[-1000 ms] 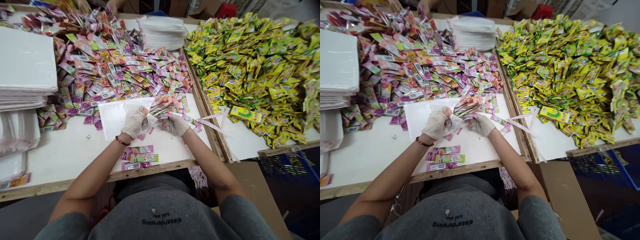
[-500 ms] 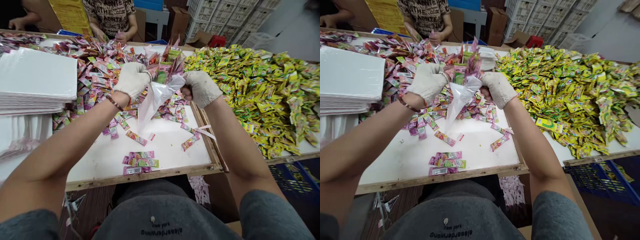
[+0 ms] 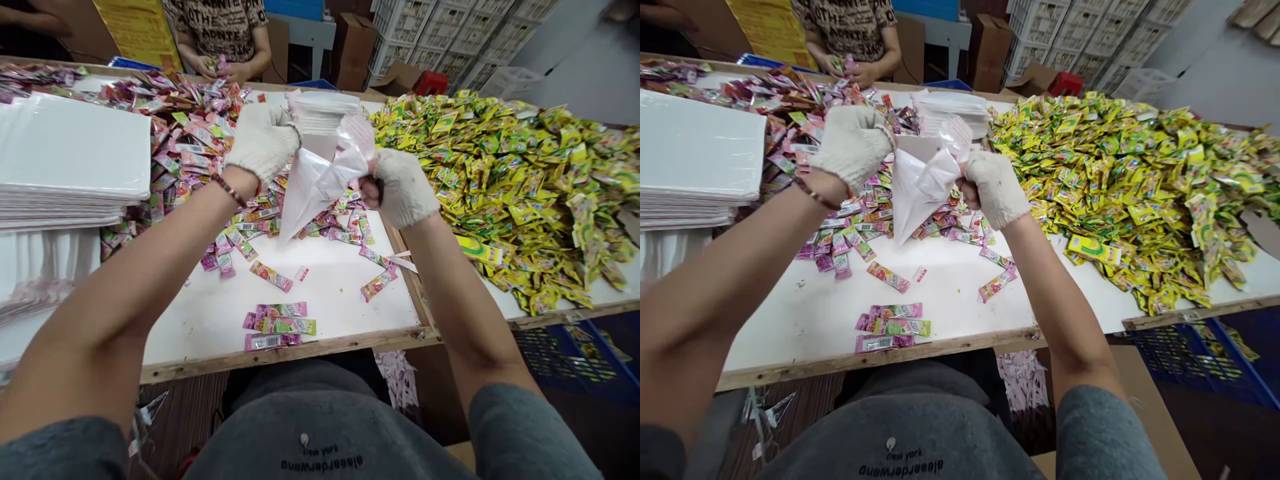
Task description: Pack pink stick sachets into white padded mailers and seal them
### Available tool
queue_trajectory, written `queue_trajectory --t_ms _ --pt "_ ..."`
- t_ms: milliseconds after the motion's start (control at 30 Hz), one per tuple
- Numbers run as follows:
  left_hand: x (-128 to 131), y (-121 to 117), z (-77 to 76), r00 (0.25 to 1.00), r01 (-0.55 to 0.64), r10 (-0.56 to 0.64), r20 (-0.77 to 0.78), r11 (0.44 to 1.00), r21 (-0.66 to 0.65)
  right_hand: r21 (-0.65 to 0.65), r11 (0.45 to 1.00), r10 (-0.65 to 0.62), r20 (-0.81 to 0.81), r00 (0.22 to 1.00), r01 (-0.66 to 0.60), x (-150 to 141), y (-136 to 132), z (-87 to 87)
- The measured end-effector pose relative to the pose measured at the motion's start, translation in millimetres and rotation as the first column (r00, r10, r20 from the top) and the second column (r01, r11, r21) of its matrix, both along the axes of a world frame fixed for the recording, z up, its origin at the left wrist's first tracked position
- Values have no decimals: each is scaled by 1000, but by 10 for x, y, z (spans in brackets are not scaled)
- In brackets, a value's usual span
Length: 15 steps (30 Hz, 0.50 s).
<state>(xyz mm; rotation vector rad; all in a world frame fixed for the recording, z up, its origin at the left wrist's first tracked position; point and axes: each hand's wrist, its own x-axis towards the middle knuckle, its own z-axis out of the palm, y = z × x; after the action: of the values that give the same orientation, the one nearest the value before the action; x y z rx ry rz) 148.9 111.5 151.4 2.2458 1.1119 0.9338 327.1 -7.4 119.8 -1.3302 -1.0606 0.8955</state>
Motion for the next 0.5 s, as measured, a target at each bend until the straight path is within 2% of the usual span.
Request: queue_trajectory --t_ms 100,167,200,267,300,333,367,400,500 --pt "-33 -202 -42 981 167 -180 72 973 160 37 998 39 83 996 -42 -90 -338 -117" --pt "-58 -344 -226 943 320 -332 27 926 199 -117 989 108 196 975 -87 -165 -612 -286" --pt "-65 -407 -371 921 386 -387 -32 904 181 -256 960 171 234 957 -109 -197 -752 -400" --pt "-73 -521 -732 872 478 -455 -182 871 115 -528 840 312 275 910 -129 -240 -1022 -658" --pt "-78 -576 -924 842 511 -479 -248 856 78 -611 784 365 309 878 -111 -250 -1145 -788" --pt "-87 -631 -1107 812 538 -502 -297 842 48 -648 758 396 361 845 -78 -256 -1253 -912" --pt "-100 -687 -1269 788 560 -521 -329 828 29 -644 764 406 427 808 -44 -262 -1340 -1028" --pt "-116 -746 -1405 772 574 -532 -348 818 22 -606 795 389 498 775 -10 -273 -1400 -1139" --pt "-162 -928 -1651 770 574 -523 -367 818 39 -433 900 281 648 708 40 -366 -1392 -1461"
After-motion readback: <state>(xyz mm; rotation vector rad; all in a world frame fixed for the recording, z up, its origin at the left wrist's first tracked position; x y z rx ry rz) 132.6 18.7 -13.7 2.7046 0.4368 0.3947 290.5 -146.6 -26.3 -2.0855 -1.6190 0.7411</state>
